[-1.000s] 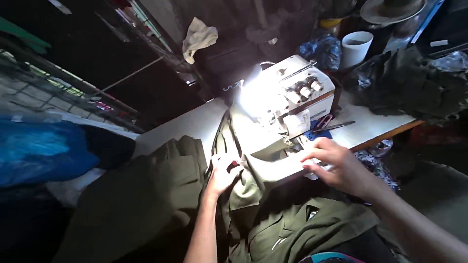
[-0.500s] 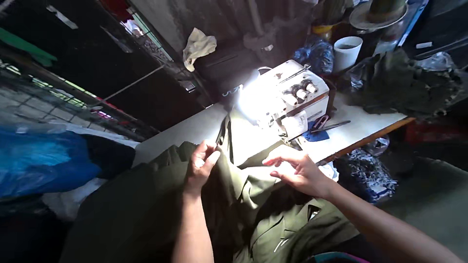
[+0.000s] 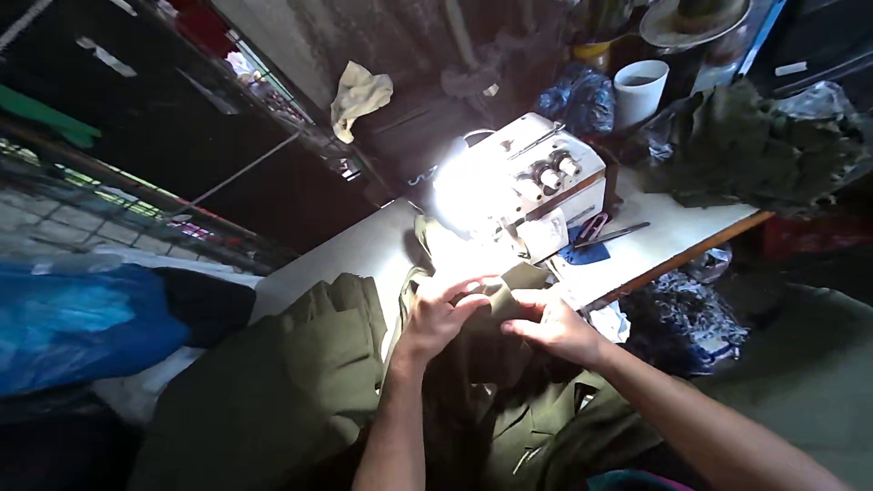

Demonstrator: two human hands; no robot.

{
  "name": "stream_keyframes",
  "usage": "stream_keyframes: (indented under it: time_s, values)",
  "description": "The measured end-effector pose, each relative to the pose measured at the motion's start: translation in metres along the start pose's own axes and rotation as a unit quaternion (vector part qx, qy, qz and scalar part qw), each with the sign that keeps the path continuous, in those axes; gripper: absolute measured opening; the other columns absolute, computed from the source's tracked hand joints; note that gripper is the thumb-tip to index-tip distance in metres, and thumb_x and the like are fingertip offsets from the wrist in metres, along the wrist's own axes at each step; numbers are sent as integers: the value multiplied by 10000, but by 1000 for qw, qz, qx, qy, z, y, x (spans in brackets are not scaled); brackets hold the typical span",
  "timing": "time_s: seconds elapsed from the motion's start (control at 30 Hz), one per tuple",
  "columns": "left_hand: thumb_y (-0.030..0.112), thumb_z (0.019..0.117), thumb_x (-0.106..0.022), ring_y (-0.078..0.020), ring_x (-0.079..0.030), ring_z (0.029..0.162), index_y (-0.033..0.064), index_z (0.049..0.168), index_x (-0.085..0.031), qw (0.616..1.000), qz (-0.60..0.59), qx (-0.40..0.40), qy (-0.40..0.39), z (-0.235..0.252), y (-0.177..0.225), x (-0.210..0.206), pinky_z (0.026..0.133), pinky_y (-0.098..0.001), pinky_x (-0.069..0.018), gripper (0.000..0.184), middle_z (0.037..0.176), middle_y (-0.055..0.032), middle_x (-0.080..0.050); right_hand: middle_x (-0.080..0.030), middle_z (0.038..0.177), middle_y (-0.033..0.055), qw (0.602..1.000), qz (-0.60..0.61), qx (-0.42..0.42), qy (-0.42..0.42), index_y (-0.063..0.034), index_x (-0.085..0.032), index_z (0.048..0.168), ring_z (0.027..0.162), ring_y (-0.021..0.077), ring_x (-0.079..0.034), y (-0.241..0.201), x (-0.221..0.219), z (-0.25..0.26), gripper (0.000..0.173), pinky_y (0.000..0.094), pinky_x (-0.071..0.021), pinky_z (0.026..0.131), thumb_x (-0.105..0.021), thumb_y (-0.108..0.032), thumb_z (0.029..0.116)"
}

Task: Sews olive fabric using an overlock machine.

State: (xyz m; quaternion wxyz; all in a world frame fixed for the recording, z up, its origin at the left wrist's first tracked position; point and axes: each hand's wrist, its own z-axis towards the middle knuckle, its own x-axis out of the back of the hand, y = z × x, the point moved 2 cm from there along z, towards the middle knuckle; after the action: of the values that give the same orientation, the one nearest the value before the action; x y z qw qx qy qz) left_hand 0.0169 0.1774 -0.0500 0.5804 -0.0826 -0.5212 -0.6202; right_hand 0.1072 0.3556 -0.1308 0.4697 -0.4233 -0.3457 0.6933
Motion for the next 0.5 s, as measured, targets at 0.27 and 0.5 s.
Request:
stream_keyframes:
  time_s: [0.27,0.5]
  values:
    - [141,955,-688,40,-614,745,74,956,-745,992,-87,91,10,17,3,-15,715,-151,-533,87,833,79,-694,-725,1080,47,986,-148,26,70,-11,-663,1269,958,62,-682,2,18,-12,328,236,-576,875,-652,-60,945]
    - [118,877,-773,9,-707,835,44,917,-776,982,10,140,126,19,-3,-25,827,-192,-584,83,878,15,-766,-740,948,-11,942,-252,-26,220,-64,-712,1155,793,25,-685,29,32,-26,262,203,-587,748,-723,-149,906]
